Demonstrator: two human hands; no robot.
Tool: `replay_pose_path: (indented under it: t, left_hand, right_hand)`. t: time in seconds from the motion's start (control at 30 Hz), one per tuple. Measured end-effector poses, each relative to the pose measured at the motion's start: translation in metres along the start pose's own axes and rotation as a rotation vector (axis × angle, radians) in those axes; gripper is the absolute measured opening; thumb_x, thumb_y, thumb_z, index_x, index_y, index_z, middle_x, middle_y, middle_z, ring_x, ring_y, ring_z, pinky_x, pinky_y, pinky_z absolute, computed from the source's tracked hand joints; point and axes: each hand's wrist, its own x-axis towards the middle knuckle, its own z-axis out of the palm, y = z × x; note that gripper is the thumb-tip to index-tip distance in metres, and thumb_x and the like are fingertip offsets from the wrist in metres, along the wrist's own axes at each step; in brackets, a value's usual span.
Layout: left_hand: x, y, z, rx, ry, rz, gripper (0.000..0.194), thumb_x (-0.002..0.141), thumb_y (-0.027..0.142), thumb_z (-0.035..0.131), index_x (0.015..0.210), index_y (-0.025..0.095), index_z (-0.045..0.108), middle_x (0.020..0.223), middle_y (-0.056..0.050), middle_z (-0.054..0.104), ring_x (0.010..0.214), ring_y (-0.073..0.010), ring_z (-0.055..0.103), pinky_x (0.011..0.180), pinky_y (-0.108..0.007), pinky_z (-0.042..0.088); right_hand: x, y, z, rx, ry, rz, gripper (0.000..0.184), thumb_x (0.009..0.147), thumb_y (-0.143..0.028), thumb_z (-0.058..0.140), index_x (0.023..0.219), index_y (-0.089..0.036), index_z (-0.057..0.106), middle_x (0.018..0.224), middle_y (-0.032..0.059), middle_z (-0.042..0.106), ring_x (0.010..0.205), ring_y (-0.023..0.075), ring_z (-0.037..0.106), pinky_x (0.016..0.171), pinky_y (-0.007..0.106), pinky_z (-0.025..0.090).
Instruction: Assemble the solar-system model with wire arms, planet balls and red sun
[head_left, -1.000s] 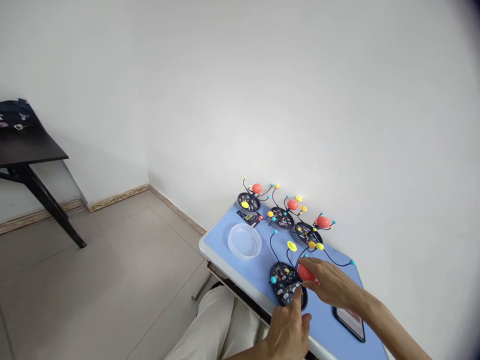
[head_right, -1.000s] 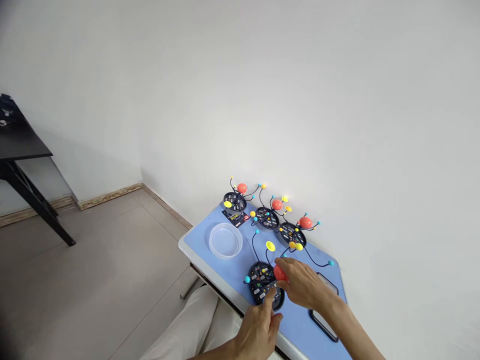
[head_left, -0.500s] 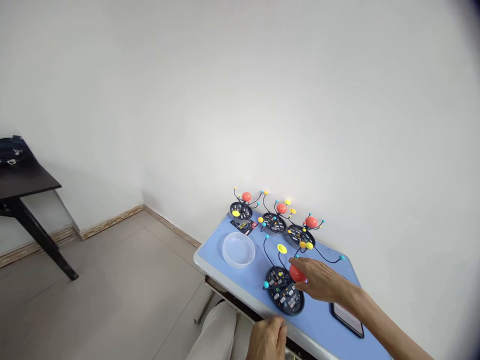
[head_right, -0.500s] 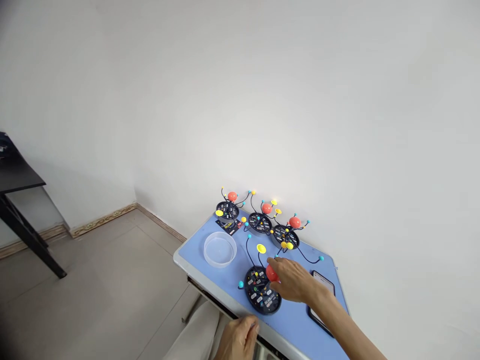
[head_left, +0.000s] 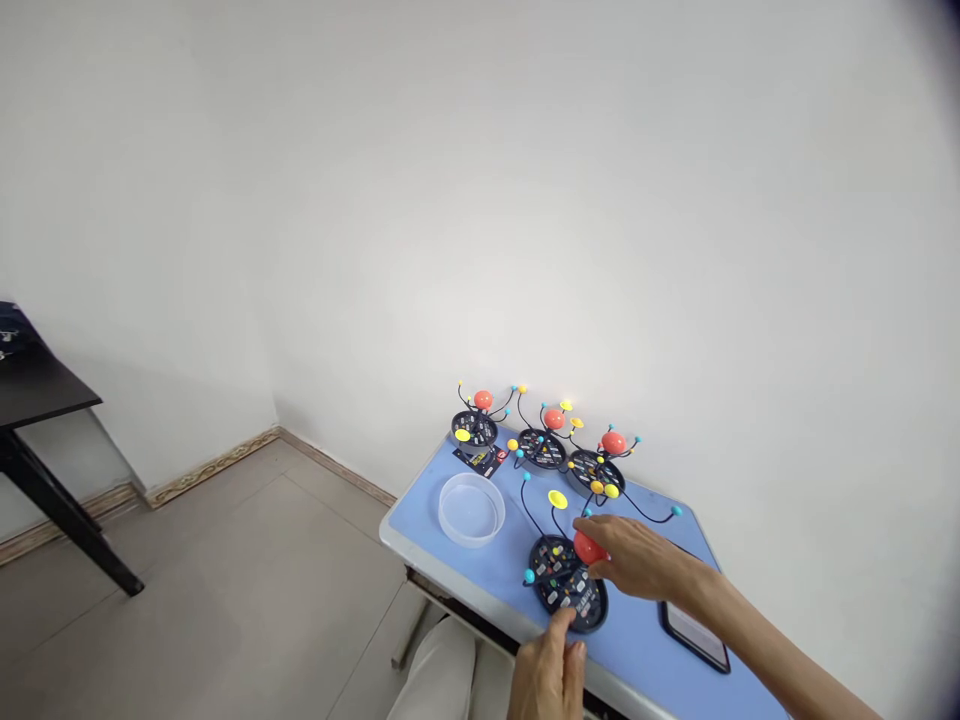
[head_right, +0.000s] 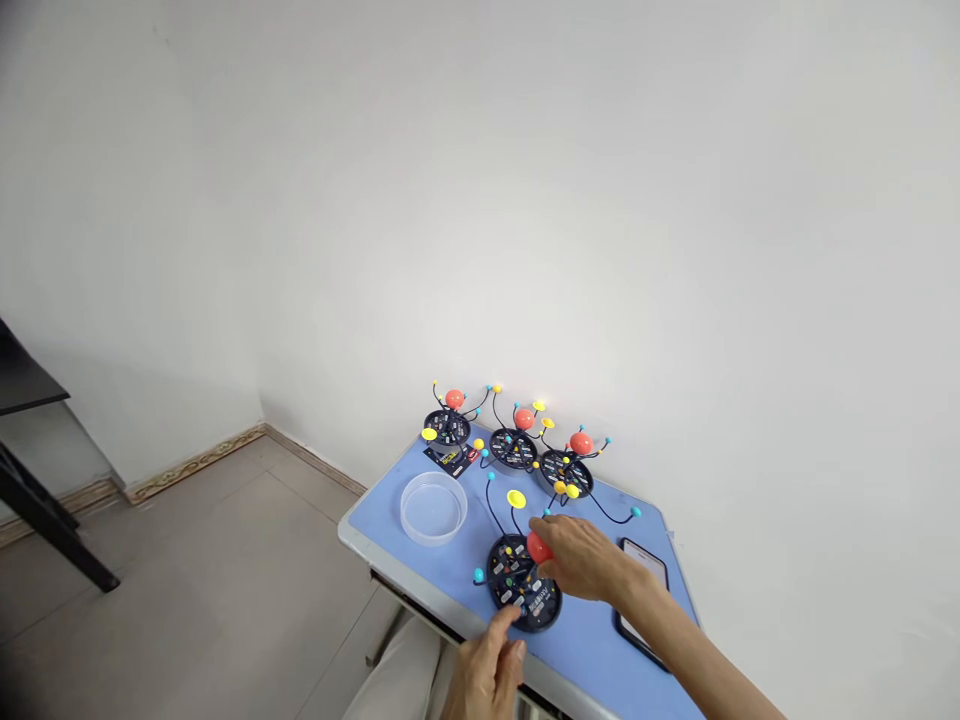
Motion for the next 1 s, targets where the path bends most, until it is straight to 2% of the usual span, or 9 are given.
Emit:
replay_pose_path:
  t: [0.13,0.27,0.4,0.53,0.7,0.9,1.0]
  left_hand:
    - [0.021,0.026,0.017,-0.154,-0.001,-0.133,0.055,0.101,0.042,0.029,0.14,0.011,0.051,0.075,-0.011,0.072,0.07,-0.024,0.067,0.07,-0.032,0.051]
    - [0.046,0.037,0.026,-0.229,-0.024,-0.186,0.054,0.099,0.038,0.036,0.142,0.007,0.047,0.077,-0.012,0.072,0.072,-0.0235,0.066,0.074,-0.032,0.05]
    - [0.063,0.036,0.033,-0.231,-0.011,-0.219,0.059,0.097,0.039,0.037,0.143,0.002,0.043,0.072,-0.012,0.071,0.064,-0.024,0.064,0.065,-0.033,0.049]
    - [0.073,0.033,0.039,-0.27,0.046,-0.256,0.063,0.094,0.042,0.046,0.142,0.001,0.045,0.062,-0.008,0.067,0.053,-0.0212,0.059,0.052,-0.029,0.044]
    - [0.077,0.029,0.047,-0.432,0.102,-0.275,0.052,0.091,0.04,0.054,0.134,0.012,0.055,0.06,0.0,0.063,0.049,-0.0155,0.055,0.05,-0.025,0.043]
    - [0.075,0.025,0.049,-0.425,0.116,-0.236,0.047,0.09,0.037,0.056,0.13,0.013,0.057,0.065,-0.003,0.066,0.056,-0.0177,0.06,0.054,-0.026,0.047]
    - [0.075,0.026,0.045,-0.385,0.099,-0.245,0.049,0.09,0.04,0.057,0.129,0.012,0.058,0.063,-0.003,0.066,0.055,-0.0183,0.06,0.053,-0.026,0.047]
  right_hand:
    - [-0.001,0.0,-0.002,-0.042,-0.031,-0.028,0.004,0.081,-0.024,0.058,0.085,-0.022,0.057,0.092,0.0089,0.069,0.086,0.0262,0.066,0.071,0.032,0.042]
    - [-0.002,-0.001,-0.005,-0.068,-0.044,-0.04,0.009,0.082,-0.024,0.054,0.088,-0.021,0.059,0.091,0.0105,0.069,0.086,0.0269,0.065,0.071,0.034,0.043]
    - [-0.003,-0.001,-0.004,-0.083,-0.042,-0.055,0.027,0.081,-0.02,0.051,0.106,-0.017,0.061,0.094,0.0129,0.069,0.091,0.028,0.064,0.075,0.036,0.044]
    - [-0.001,0.0,-0.003,-0.087,-0.05,-0.068,0.051,0.081,-0.02,0.05,0.131,-0.01,0.053,0.097,0.0157,0.07,0.096,0.0299,0.063,0.079,0.038,0.046]
    - [-0.001,-0.004,-0.006,-0.078,-0.062,-0.062,0.059,0.082,-0.023,0.05,0.138,-0.005,0.048,0.097,0.0176,0.07,0.099,0.0319,0.062,0.08,0.039,0.046]
    - [-0.005,-0.003,-0.008,0.011,-0.095,-0.011,0.071,0.078,-0.025,0.055,0.146,-0.011,0.041,0.103,0.016,0.069,0.102,0.0309,0.061,0.088,0.042,0.045]
    - [-0.008,0.007,-0.007,0.049,-0.09,-0.005,0.074,0.08,-0.027,0.056,0.149,-0.011,0.036,0.116,0.0182,0.066,0.111,0.032,0.059,0.094,0.044,0.043]
